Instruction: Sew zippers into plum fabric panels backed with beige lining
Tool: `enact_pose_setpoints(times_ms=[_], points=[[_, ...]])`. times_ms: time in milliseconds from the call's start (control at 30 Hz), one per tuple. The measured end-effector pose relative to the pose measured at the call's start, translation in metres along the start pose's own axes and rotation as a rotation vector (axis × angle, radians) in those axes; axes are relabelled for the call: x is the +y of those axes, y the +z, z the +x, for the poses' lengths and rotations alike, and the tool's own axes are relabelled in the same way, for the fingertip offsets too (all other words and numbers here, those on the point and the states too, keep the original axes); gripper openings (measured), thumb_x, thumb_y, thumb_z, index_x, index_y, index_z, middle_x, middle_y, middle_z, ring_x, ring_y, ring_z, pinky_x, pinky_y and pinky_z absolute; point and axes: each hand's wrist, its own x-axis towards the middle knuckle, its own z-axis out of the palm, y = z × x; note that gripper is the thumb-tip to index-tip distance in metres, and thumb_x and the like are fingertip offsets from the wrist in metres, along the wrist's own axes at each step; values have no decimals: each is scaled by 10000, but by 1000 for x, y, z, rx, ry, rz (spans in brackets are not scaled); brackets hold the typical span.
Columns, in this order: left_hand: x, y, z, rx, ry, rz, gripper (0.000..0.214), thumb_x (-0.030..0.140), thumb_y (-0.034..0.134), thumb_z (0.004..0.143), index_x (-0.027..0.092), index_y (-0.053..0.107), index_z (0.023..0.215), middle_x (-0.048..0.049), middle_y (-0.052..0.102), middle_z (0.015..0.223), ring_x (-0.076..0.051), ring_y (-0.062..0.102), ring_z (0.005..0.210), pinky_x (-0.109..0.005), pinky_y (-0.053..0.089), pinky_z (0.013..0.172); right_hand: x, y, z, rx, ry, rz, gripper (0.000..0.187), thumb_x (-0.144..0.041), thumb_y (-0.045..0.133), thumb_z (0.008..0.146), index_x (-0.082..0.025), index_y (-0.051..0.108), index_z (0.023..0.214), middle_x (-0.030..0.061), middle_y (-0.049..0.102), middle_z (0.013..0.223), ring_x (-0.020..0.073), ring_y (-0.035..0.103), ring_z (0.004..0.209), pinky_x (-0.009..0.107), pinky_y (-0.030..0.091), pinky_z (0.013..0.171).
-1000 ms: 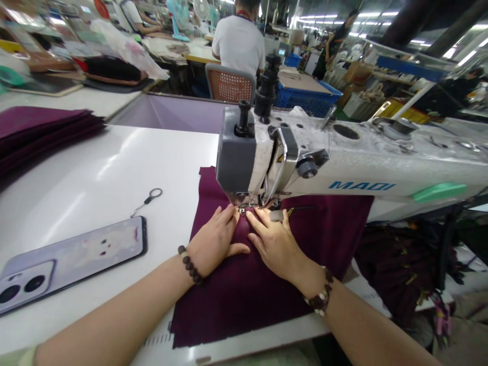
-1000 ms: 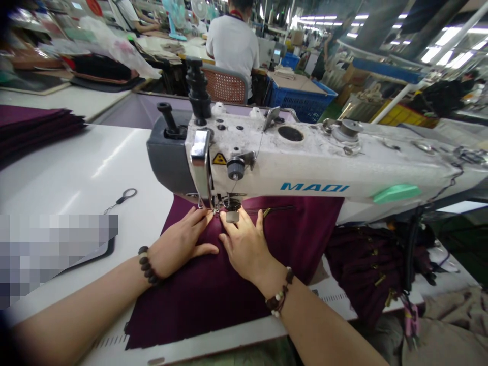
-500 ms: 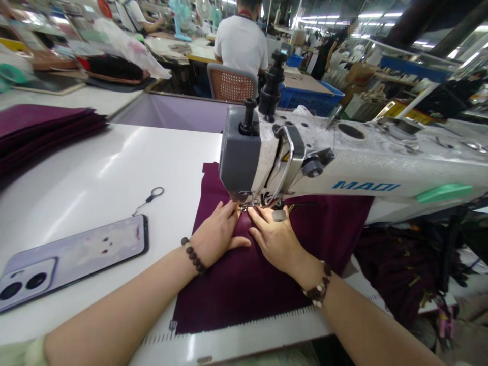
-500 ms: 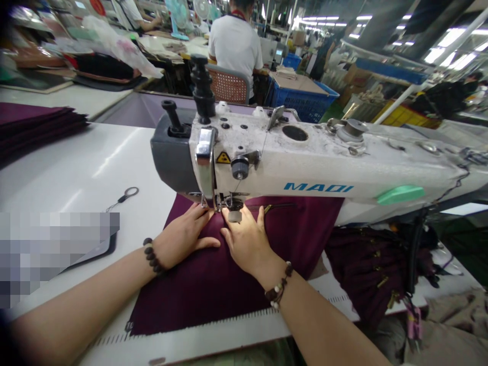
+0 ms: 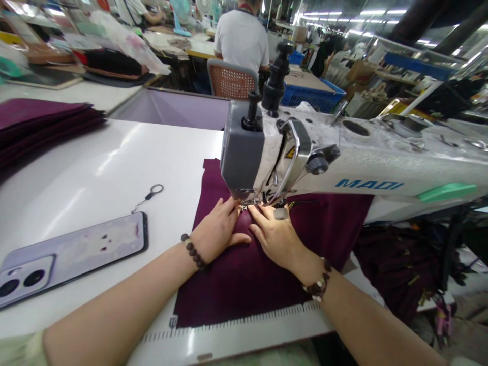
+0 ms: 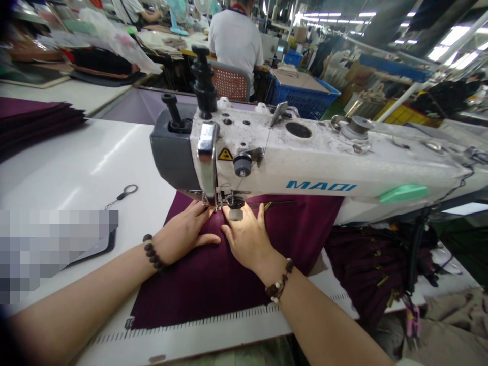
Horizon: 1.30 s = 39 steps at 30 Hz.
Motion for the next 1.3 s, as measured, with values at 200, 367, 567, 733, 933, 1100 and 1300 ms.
enact_pose_setpoints(times_ms=[200, 367, 567, 733, 933, 1100, 1300], points=[[2, -3, 0, -14, -3, 1, 651, 471, 675, 677, 50, 488, 1137, -187, 485, 1214, -294, 428, 1178, -425, 350, 1013, 1, 1, -1, 2, -4, -10, 400, -304, 367, 901, -215, 417, 1288, 84, 472, 1275, 226, 384, 1188, 477, 254, 1013], [3, -5, 2, -24, -24, -24, 674, 478, 684, 659, 32, 495, 1127, -200, 502, 1175, -309, 431, 1171, -448, 350, 1010, 1, 1, -1, -7, -13, -13, 401, -293, 332, 912, -205, 408, 1296, 88, 457, 1291, 220, 398, 1175, 465, 285, 998], [3, -5, 0, -54, -41, -20, 642, 468, 669, 678, 15, 509, 1103, -211, 512, 1152, -306, 422, 1181, -434, 345, 1014, -1, 0, -1, -7, 0, -22, 401, -295, 338, 912, -206, 404, 1298, 81, 464, 1284, 229, 410, 1166, 454, 333, 964], [2, -3, 1, -34, -24, -16, 693, 489, 658, 681, 28, 472, 1164, -212, 479, 1214, -308, 384, 1217, -448, 317, 1029, 0, 0, -1, -24, -16, -23, 407, -298, 338, 910, -200, 402, 1299, 87, 451, 1299, 230, 400, 1178, 473, 306, 988], [14, -9, -10, -154, -89, 22, 709, 514, 642, 692, 28, 482, 1183, -244, 440, 1276, -321, 342, 1252, -479, 274, 1041, 7, -2, 2, -34, -44, 66, 395, -273, 396, 886, -163, 433, 1264, 95, 478, 1266, 222, 420, 1173, 473, 315, 1009], [25, -2, -53, -282, -65, 37, 1125, 814, 515, 492, 76, 349, 1325, -259, 239, 1393, -391, 198, 1298, -600, 208, 1012, 20, -14, -11, 62, -65, 67, 263, -244, 371, 887, -183, 592, 1014, 94, 549, 1161, 206, 513, 1075, 509, 276, 1039], [-64, -21, 15, -15, -306, 298, 711, 521, 577, 747, 81, 416, 1282, -251, 315, 1363, -369, 281, 1273, -600, 241, 988, 56, -10, -19, 425, -106, 40, 321, -313, 355, 890, -176, 581, 1072, 118, 613, 1061, 235, 568, 1017, 409, 512, 833]])
